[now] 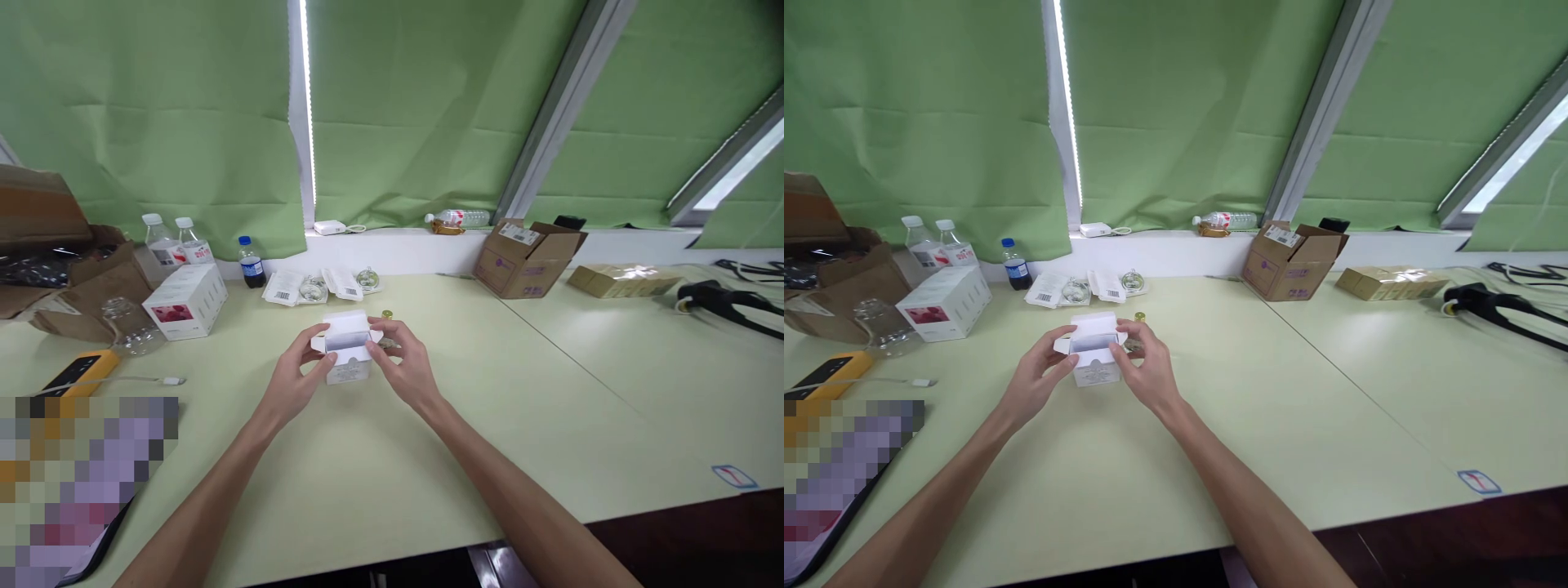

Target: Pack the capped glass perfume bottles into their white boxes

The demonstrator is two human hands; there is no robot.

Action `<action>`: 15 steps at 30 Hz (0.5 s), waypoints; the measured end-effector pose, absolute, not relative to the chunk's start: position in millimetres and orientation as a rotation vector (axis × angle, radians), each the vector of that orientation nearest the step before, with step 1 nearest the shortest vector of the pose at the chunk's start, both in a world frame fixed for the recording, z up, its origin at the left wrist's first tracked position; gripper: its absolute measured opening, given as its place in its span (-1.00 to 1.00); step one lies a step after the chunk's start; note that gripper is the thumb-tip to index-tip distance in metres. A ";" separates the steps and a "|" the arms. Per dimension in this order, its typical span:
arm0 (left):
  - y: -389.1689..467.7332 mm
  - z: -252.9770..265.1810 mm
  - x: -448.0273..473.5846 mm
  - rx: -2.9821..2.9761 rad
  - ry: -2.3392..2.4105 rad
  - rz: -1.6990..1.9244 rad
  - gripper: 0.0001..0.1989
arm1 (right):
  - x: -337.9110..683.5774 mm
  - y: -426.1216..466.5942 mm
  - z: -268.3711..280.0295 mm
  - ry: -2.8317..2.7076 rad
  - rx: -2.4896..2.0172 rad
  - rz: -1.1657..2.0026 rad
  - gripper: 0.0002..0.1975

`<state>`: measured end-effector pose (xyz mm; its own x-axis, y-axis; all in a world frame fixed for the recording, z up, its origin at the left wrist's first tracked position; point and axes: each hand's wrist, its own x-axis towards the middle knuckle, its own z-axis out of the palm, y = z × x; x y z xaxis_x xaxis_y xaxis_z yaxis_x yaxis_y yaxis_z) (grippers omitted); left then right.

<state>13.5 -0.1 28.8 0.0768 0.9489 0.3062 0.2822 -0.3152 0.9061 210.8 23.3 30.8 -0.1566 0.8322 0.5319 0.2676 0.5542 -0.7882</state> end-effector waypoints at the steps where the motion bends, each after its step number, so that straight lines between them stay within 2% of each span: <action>1: -0.3 28.8 13.7 1.680 1.225 1.261 -0.53 | 211.3 24.0 30.8 -1.713 -0.926 0.650 -0.73; 10: -0.4 29.1 12.1 1.673 1.217 1.252 -0.55 | 211.9 22.7 32.8 -1.769 -0.899 0.694 -0.58; 15: -0.8 29.5 12.6 1.685 1.234 1.242 -0.57 | 211.3 18.5 35.0 -1.846 -0.809 0.532 -0.63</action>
